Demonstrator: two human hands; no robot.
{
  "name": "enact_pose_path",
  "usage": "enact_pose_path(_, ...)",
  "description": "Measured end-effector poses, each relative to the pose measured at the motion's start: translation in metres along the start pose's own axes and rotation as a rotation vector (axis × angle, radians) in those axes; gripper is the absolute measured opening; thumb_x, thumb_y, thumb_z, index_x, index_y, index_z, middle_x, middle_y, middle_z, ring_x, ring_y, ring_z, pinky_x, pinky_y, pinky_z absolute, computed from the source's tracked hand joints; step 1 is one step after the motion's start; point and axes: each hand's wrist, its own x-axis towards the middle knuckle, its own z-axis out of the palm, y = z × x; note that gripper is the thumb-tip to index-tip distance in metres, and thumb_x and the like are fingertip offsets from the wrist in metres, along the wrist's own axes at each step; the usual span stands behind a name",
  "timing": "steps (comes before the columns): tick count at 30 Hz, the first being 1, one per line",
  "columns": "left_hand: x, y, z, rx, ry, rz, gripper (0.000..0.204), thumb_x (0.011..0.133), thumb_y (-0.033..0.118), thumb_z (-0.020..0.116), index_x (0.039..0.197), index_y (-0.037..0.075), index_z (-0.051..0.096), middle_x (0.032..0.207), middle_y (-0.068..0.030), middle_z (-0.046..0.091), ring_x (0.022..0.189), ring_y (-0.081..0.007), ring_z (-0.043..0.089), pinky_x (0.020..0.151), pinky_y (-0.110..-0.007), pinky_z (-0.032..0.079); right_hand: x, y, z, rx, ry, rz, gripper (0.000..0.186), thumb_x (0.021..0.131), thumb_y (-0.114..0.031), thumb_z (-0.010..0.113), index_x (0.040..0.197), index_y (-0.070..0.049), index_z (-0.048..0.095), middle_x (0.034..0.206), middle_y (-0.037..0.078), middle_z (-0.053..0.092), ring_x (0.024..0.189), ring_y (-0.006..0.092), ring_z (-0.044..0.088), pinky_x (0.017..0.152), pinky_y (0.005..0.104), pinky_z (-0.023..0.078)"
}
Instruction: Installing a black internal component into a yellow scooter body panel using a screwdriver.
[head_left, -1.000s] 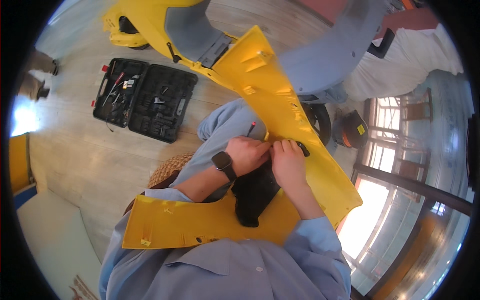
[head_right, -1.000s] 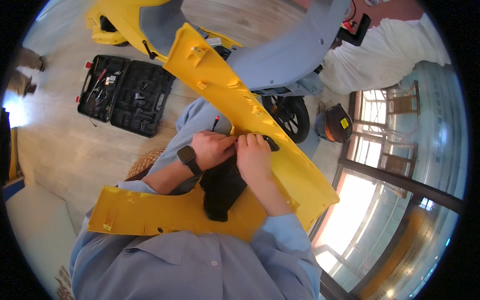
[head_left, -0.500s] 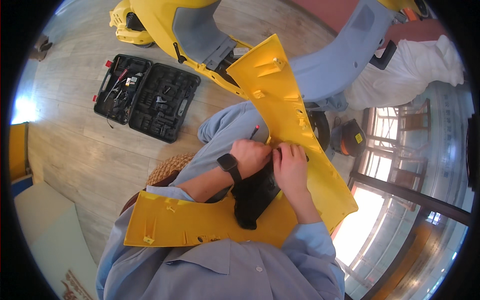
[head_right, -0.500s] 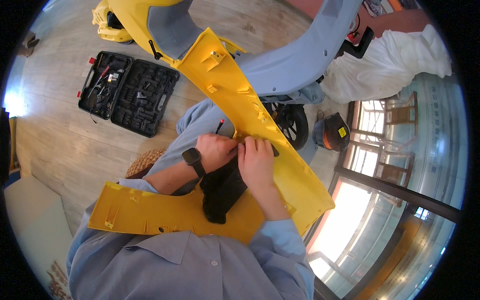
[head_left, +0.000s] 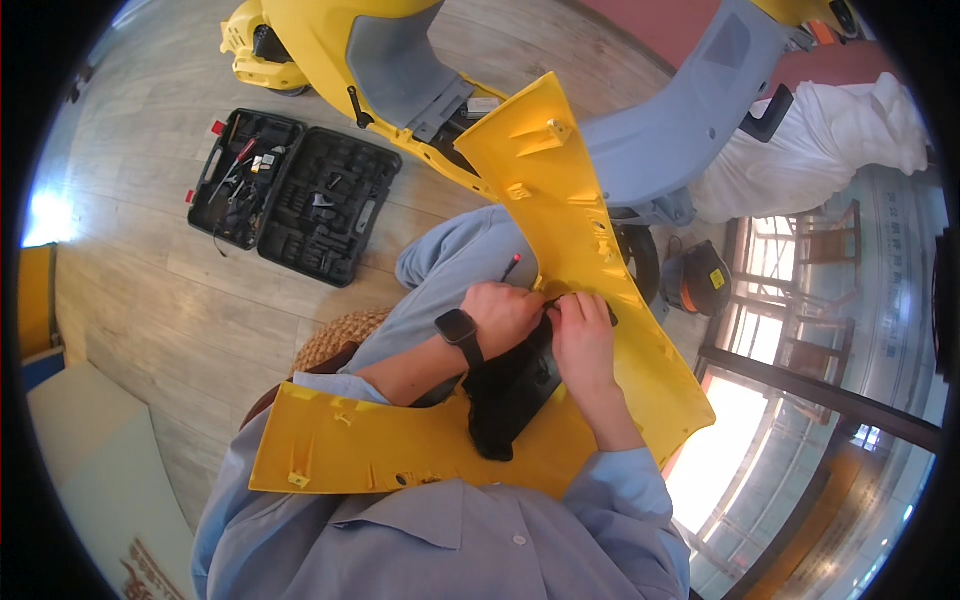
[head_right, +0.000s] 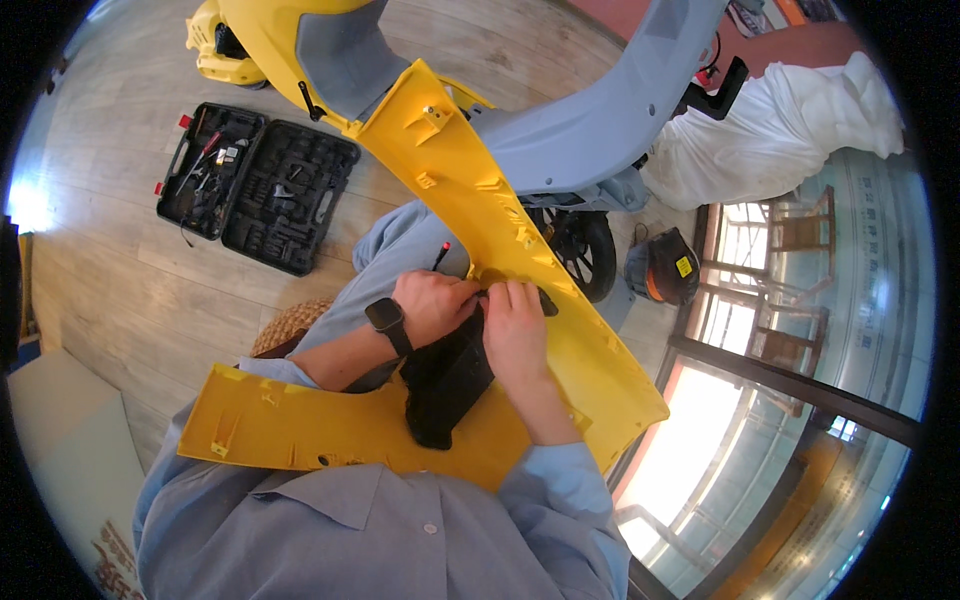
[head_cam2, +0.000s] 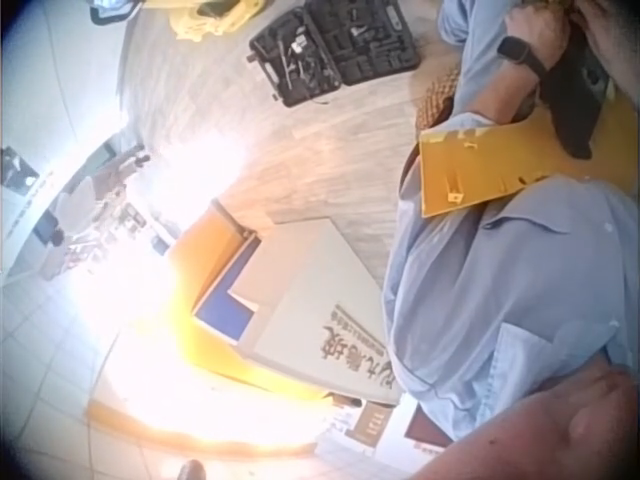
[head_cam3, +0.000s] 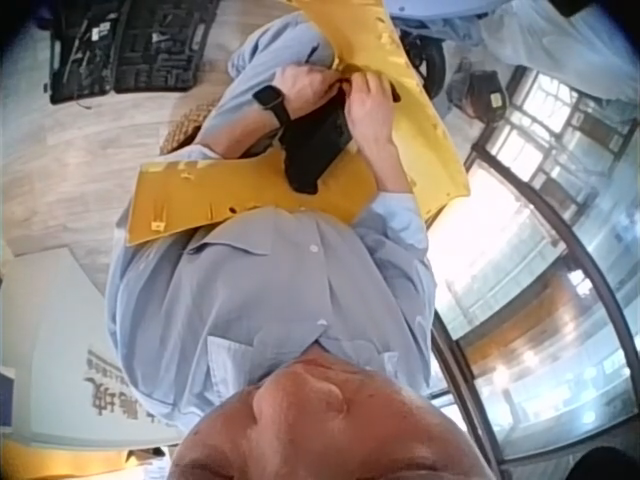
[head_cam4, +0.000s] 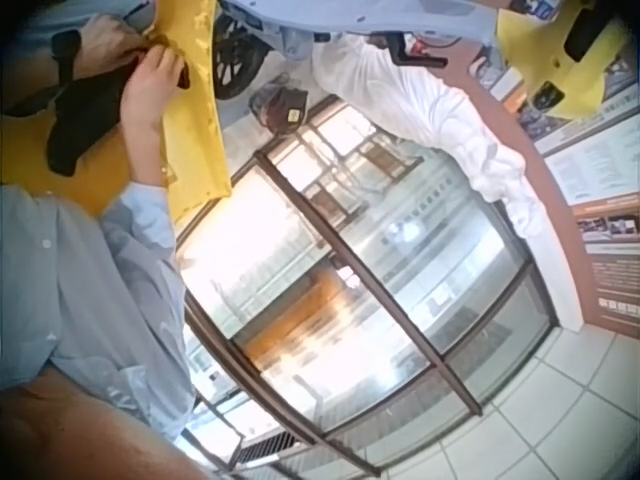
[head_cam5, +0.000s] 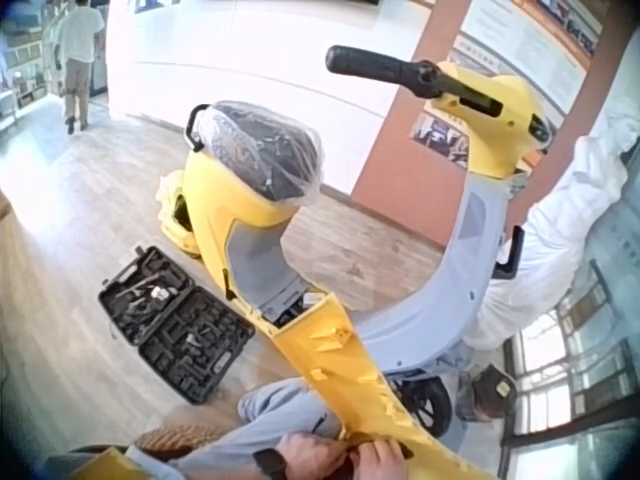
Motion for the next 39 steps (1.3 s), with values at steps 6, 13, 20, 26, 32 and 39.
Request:
enact_pose_path(6,0.001,-0.001,-0.002,-0.008,-0.043,0.004,0.015,0.087,0.025,0.065,0.078,0.014,0.067,0.073,-0.0073,0.069,0.069,-0.0305,0.07,0.06,-0.046,0.054,0.004,-0.007,-0.008,0.086,0.042,0.014,0.014,0.089,-0.011,0.068,0.094,-0.004,0.058,0.093,0.017,0.056,0.093,0.0383,0.056,0.083,0.0473,0.048)
enact_pose_path(13,0.0,-0.001,-0.001,0.015,-0.029,0.011,0.015,0.085,0.029,0.068,0.082,0.015,0.068,0.07,-0.0055,0.069,0.066,-0.0279,0.068,0.059,-0.043,0.054,-0.001,-0.003,0.0,-0.092,-0.023,0.021,0.015,0.09,-0.015,0.069,0.091,-0.003,0.059,0.092,0.016,0.057,0.092,0.0371,0.057,0.082,0.0461,0.048)
enact_pose_path(20,-0.001,-0.003,0.002,0.015,-0.038,0.006,0.012,0.086,0.028,0.068,0.087,0.015,0.069,0.071,-0.0051,0.069,0.066,-0.0277,0.068,0.06,-0.042,0.054,0.0,-0.003,-0.004,0.072,-0.017,0.025,0.016,0.09,-0.015,0.068,0.092,-0.003,0.058,0.093,0.017,0.057,0.092,0.0366,0.058,0.082,0.046,0.049)
enact_pose_path(26,-0.001,-0.004,0.004,0.016,-0.013,0.041,0.013,0.086,0.027,0.068,0.086,0.014,0.067,0.071,-0.0032,0.067,0.067,-0.0264,0.068,0.06,-0.041,0.054,0.001,-0.006,-0.006,-0.184,-0.061,0.112,0.018,0.093,-0.02,0.066,0.092,-0.004,0.058,0.092,0.016,0.059,0.091,0.0364,0.059,0.08,0.0462,0.049)
enact_pose_path(32,-0.002,-0.004,0.006,0.005,0.001,0.042,0.014,0.087,0.027,0.067,0.085,0.014,0.066,0.072,-0.0027,0.068,0.067,-0.0261,0.068,0.06,-0.041,0.054,-0.001,-0.007,-0.003,0.035,-0.015,0.069,0.014,0.088,-0.009,0.068,0.092,-0.003,0.056,0.093,0.015,0.058,0.091,0.0373,0.058,0.081,0.0467,0.049)
enact_pose_path(39,-0.002,-0.003,0.004,0.007,-0.002,0.044,0.013,0.087,0.027,0.067,0.087,0.014,0.066,0.073,-0.0024,0.068,0.068,-0.027,0.069,0.059,-0.041,0.054,0.002,-0.01,-0.012,0.164,-0.016,0.052,0.012,0.086,-0.003,0.067,0.091,-0.003,0.056,0.092,0.015,0.057,0.091,0.038,0.057,0.081,0.0473,0.048)
